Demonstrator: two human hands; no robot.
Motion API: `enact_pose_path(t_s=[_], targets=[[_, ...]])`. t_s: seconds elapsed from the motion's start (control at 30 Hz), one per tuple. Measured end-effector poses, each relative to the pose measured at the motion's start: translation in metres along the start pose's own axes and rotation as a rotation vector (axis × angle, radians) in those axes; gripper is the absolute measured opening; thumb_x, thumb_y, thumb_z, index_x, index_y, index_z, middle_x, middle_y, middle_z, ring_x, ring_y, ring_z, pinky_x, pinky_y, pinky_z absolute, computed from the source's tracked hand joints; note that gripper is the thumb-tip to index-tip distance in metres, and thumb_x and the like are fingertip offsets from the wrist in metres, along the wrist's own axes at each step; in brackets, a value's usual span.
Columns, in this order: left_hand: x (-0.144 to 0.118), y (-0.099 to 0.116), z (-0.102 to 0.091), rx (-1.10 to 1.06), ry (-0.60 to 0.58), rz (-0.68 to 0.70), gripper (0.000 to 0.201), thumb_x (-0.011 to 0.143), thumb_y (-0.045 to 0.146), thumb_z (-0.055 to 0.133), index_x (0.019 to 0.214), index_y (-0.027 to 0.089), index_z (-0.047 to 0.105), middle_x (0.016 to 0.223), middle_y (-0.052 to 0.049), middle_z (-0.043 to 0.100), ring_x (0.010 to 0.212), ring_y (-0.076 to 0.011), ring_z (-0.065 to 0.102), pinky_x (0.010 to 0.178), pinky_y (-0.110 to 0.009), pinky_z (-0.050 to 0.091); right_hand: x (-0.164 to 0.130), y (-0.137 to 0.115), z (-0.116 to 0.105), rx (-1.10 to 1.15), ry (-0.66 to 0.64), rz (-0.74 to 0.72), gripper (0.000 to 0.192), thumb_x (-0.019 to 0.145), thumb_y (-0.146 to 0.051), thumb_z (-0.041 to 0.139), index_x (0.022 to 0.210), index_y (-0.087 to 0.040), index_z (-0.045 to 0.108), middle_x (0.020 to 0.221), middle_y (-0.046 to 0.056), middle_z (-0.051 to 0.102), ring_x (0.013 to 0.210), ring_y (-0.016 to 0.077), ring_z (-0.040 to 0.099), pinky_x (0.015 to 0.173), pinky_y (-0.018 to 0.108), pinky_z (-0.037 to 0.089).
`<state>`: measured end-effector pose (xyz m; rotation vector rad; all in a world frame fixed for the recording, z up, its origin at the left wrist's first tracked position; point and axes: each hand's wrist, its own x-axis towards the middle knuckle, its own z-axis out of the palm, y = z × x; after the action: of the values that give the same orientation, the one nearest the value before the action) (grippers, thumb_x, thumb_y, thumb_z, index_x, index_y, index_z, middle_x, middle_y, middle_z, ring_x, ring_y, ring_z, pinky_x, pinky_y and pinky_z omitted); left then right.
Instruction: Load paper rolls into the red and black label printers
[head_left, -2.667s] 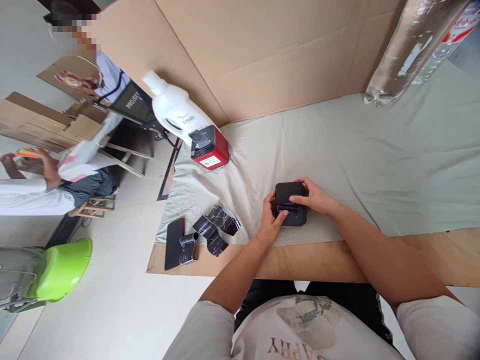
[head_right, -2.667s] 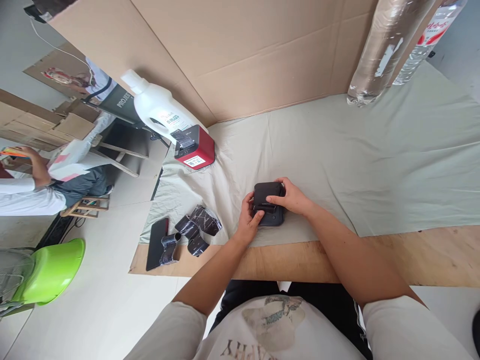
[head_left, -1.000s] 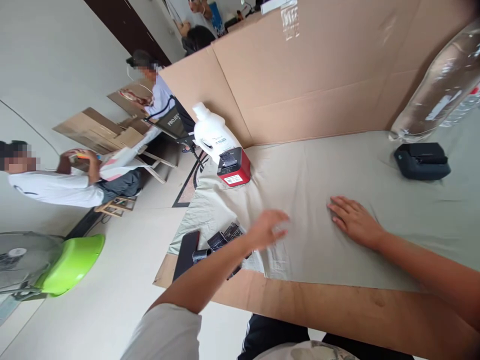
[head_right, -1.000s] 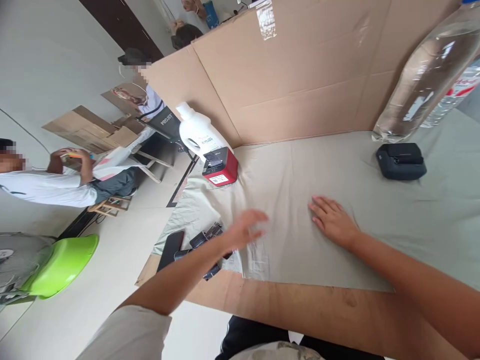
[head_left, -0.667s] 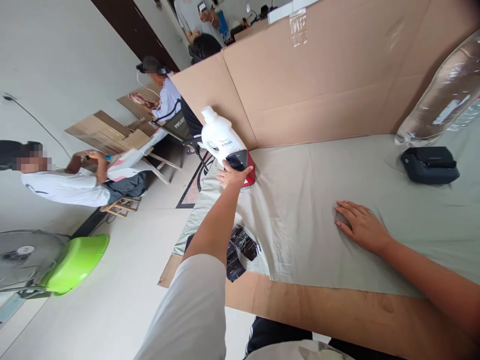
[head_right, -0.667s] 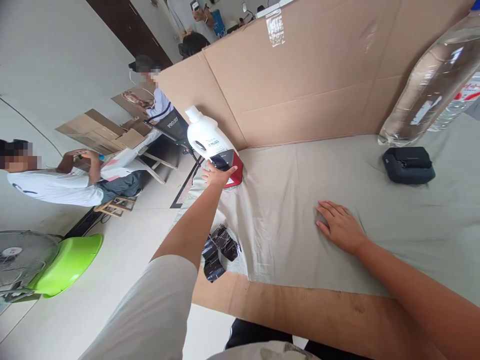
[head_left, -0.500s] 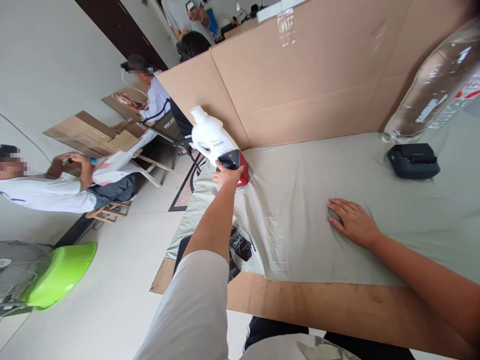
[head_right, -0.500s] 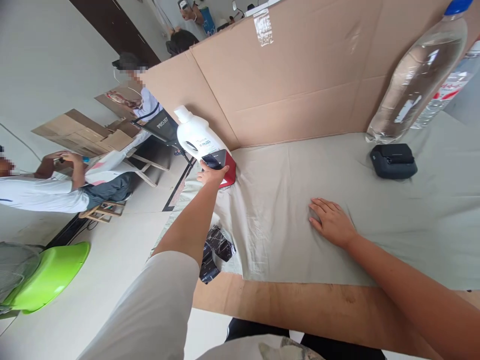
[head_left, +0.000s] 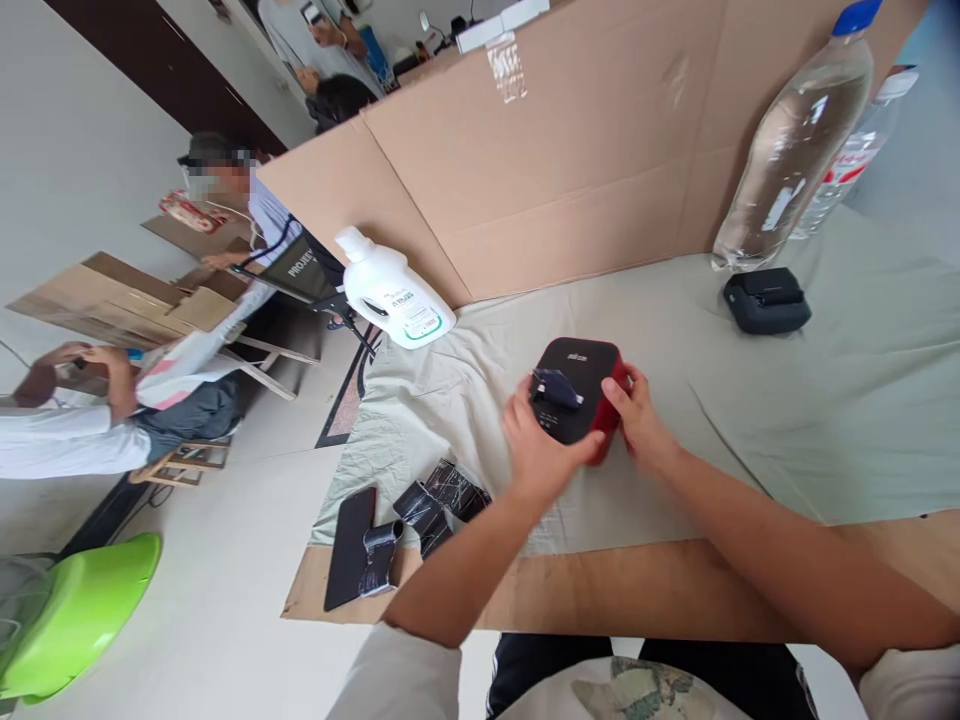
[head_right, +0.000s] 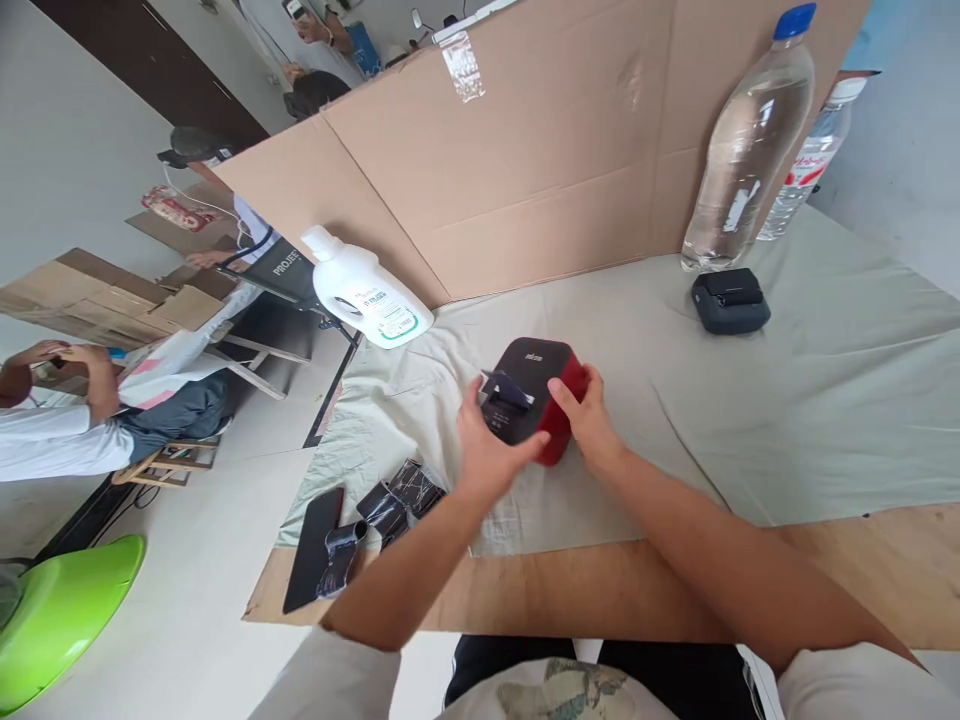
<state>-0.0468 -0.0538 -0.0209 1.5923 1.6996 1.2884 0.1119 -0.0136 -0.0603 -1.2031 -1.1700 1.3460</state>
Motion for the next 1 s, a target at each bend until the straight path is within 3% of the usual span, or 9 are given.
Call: enact_pose_path(t_s=[0.1,0.23,0.33,0.43,0.57,0.67,0.73,0.87,1.0], targets=[[-0.049,0.010,0.018,0.034,-0.034,0.013,0.120,0.052,0.046,0.093,0.149,0.029,0.025,0.153,-0.017,0.024,0.147,-0.0438,0.021,0.119,-0.066,0.021,-0.010,-0.008,-0.002,0.151,0.160,0.031,0.074,0.087,-0.064,0.054,0.147,-0.031,0.025,0.150,0.009,0.048,0.134,0.0260,0.053,0.108,0.042,0.051],[-0.083,0.004,0.026,0.074,-0.092,0.081,0.099,0.072,0.042,0.081,0.149,0.027,0.019,0.154,-0.019,0.022,0.149,-0.0403,0.022,0.119,-0.065,0.025,-0.011,-0.012,-0.024,0.211,0.034,0.110,0.058,0.088,-0.060,0.052,0.136,-0.029,0.044,0.139,0.006,0.060,0.127,0.0286,0.060,0.104,0.045,0.054],[-0.087,-0.006,0.029,0.080,-0.102,0.127,0.081,0.085,0.035,0.067,0.149,0.026,0.019,0.151,-0.019,0.029,0.147,-0.0370,0.027,0.119,-0.063,0.027,-0.008,-0.012,-0.033,0.239,-0.008,0.167,0.054,0.087,-0.059,0.054,0.131,-0.029,0.050,0.134,0.005,0.065,0.121,0.0294,0.063,0.101,0.046,0.055],[-0.084,-0.014,0.033,0.084,-0.061,0.182,0.073,0.088,0.032,0.064,0.148,0.025,0.023,0.147,-0.019,0.034,0.144,-0.0349,0.033,0.117,-0.061,0.031,-0.007,-0.011,-0.033,0.278,-0.017,0.196,0.052,0.086,-0.057,0.056,0.128,-0.027,0.053,0.132,0.005,0.066,0.120,0.0295,0.064,0.100,0.045,0.056],[-0.080,-0.020,0.032,0.081,-0.014,0.253,0.074,0.087,0.034,0.068,0.147,0.025,0.027,0.141,-0.017,0.039,0.137,-0.0326,0.040,0.111,-0.054,0.040,-0.005,-0.008,-0.032,0.230,-0.047,0.183,0.055,0.087,-0.061,0.053,0.130,-0.027,0.054,0.129,0.005,0.069,0.119,0.0294,0.065,0.097,0.044,0.057],[-0.076,-0.024,0.024,0.047,-0.049,0.272,0.082,0.083,0.043,0.072,0.149,0.026,0.026,0.139,-0.016,0.040,0.131,-0.0308,0.044,0.104,-0.049,0.045,-0.001,-0.005,-0.037,0.145,-0.055,0.148,0.059,0.087,-0.066,0.052,0.132,-0.028,0.055,0.131,0.005,0.067,0.120,0.0294,0.064,0.098,0.045,0.056],[-0.071,-0.026,0.016,0.000,-0.106,0.254,0.076,0.086,0.048,0.068,0.148,0.026,0.029,0.137,-0.015,0.042,0.125,-0.0283,0.048,0.098,-0.044,0.047,0.002,-0.001,-0.043,0.034,-0.006,0.052,0.062,0.085,-0.068,0.056,0.132,-0.029,0.057,0.136,0.005,0.064,0.128,0.0305,0.058,0.106,0.049,0.051],[-0.057,-0.032,0.003,-0.030,-0.151,0.219,0.039,0.099,0.046,0.047,0.131,0.024,0.052,0.132,-0.013,0.047,0.122,-0.0241,0.050,0.094,-0.038,0.047,0.000,0.001,-0.058,-0.316,0.130,-0.288,0.056,0.090,-0.068,0.050,0.129,-0.030,0.063,0.149,0.005,0.054,0.147,0.0309,0.036,0.123,0.058,0.025],[-0.041,-0.038,-0.002,0.057,-0.090,0.379,0.037,0.103,0.044,0.038,0.113,0.021,0.065,0.129,-0.014,0.047,0.127,-0.0254,0.048,0.095,-0.039,0.046,-0.022,-0.005,-0.060,-0.501,0.044,-0.678,0.048,0.101,-0.054,0.033,0.111,-0.028,0.073,0.151,0.004,0.051,0.150,0.0295,0.030,0.122,0.057,0.026]])
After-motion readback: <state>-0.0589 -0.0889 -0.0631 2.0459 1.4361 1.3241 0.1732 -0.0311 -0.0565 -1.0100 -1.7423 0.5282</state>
